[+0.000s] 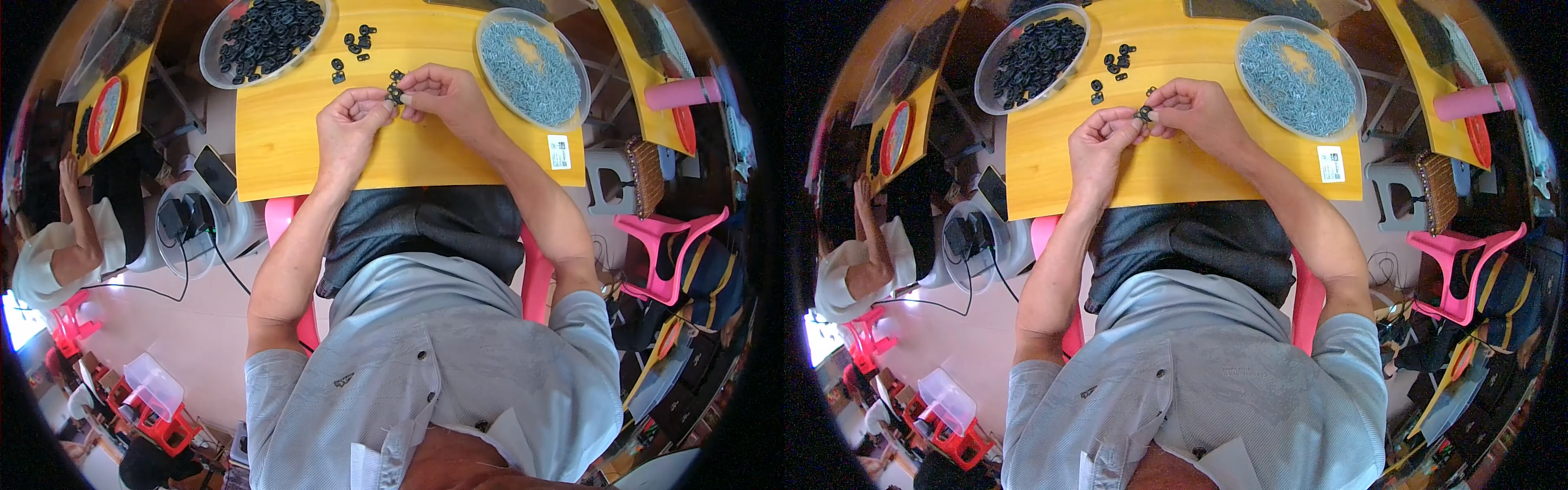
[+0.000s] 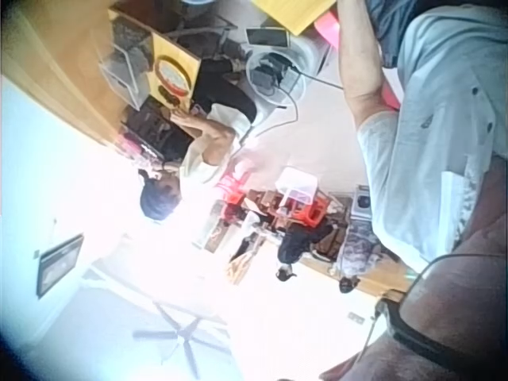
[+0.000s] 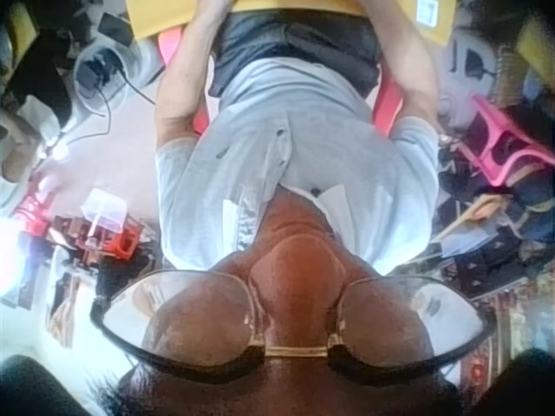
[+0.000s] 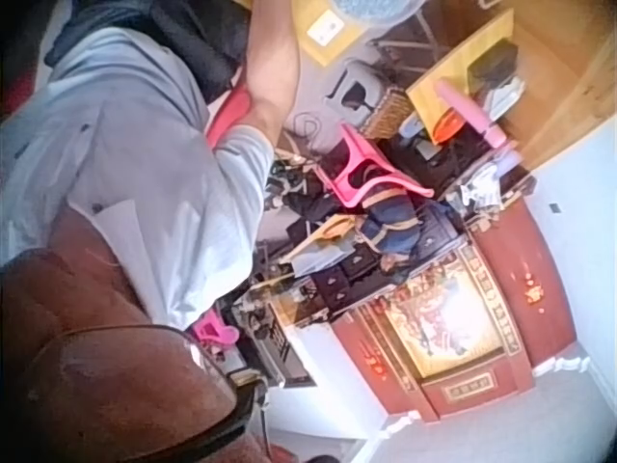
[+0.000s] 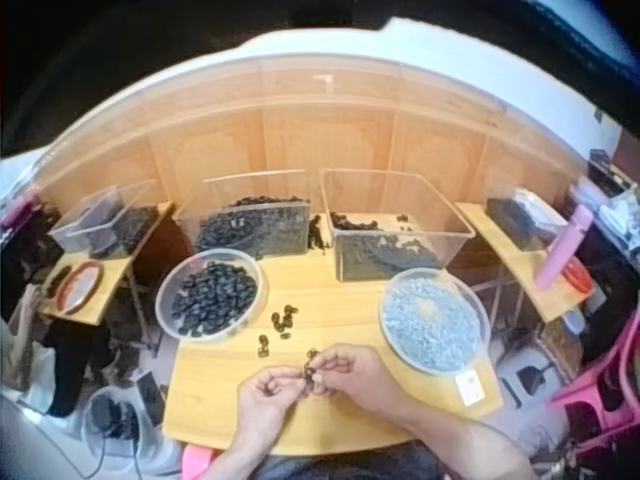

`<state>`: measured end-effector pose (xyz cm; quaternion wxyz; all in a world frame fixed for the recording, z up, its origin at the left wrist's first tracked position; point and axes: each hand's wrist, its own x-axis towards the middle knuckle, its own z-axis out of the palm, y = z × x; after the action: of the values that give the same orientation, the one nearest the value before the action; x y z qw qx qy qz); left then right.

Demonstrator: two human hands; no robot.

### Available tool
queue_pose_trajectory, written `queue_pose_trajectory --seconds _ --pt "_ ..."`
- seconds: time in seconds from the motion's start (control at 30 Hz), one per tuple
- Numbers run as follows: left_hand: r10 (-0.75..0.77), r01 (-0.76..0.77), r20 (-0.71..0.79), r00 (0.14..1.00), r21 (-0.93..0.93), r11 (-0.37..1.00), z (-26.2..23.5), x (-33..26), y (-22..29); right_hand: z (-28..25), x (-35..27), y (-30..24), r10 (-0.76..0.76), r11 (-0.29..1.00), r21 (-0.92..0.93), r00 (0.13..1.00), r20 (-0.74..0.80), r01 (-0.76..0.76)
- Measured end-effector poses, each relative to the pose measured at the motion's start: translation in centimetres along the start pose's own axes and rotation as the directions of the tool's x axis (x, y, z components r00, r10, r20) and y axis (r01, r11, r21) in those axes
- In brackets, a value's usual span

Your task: The person repeatedly picks up small black plastic components and pins from the table and fits them together by hand.

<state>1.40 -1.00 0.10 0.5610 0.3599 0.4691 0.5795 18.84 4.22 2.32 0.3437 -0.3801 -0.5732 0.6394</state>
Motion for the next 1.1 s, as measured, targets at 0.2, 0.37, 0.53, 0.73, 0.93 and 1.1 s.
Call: queue_pose_trajectory --seconds 0.2,0.37,0.53,0.73,0.93,1.1 --pt "-0.026 0.026 -0.012 1.000 0.041 0.999 0.1 -0.2 0.4 0.2 -0.1 -0.1 0.009 1.000 0.006 1.000 -0.005 -0.009" --pt "-0.033 0.034 -0.028 0.999 0.033 0.999 0.4 -0.4 0.3 0.4 -0.2 0.3 -0.005 1.000 -0.006 1.000 -0.003 0.005" --pt "0.035 -0.040 0.063 0.997 0.084 0.996 0.0 -0.2 -0.3 0.3 -0.3 -0.4 0.003 0.999 -0.040 1.000 -0.002 -0.003" --pt "0.297 -0.424 0.303 0.905 0.599 0.680 0.1 -0.2 1.0 -0.3 -0.3 -1.1 0.029 0.995 -0.092 1.000 0.007 -0.028" --pt "0.505 -0.641 0.440 0.742 0.687 0.342 -0.6 -0.1 0.8 0.6 0.3 0.2 -0.017 0.979 -0.203 1.000 -0.005 0.015" --pt "0.519 -0.662 0.482 0.706 0.710 0.240 -0.7 -0.1 0.7 1.2 -0.5 0.3 -0.074 0.971 -0.235 0.991 -0.112 0.046"
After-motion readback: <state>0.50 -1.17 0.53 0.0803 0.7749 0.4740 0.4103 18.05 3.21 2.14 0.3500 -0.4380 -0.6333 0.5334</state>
